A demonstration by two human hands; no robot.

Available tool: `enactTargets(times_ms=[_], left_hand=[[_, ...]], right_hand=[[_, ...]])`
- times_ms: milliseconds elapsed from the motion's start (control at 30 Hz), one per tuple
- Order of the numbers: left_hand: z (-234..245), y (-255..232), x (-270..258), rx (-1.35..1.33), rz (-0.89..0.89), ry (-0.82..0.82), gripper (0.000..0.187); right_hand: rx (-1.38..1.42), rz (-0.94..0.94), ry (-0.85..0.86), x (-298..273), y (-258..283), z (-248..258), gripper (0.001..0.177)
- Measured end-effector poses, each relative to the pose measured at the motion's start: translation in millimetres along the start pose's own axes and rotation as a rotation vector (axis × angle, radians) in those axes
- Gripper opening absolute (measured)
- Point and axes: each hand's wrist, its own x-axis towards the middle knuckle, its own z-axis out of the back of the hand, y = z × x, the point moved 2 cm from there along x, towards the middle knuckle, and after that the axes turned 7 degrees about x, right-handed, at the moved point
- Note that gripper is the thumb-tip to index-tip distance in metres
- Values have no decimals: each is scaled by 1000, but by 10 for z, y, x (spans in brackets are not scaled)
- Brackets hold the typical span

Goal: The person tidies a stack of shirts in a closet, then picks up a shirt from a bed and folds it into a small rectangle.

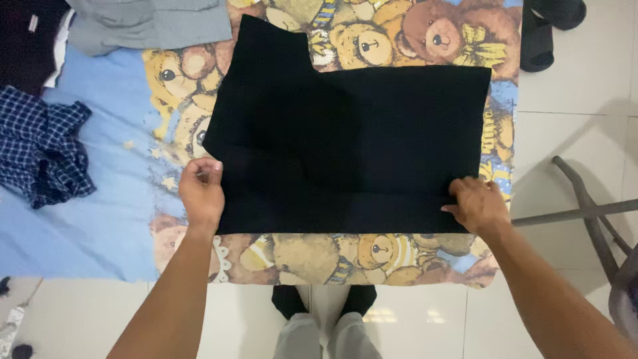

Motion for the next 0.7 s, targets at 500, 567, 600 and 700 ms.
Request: enactTargets(times_ms=[500,567,600,700], left_hand=[[637,538,-861,-28,462,480,38],[655,516,-886,-28,518,540,38],[644,525,-895,-8,584,543,36],[642,604,-880,10,570,514,34]], right_hand=[[1268,-458,-335,-64,-898,-1755,69],[1483,-515,-273,-26,-905,-1765,61],[1592,-542,-239,-3,-885,-1753,58],[1608,-591,-191,10,-823,-1687,43]])
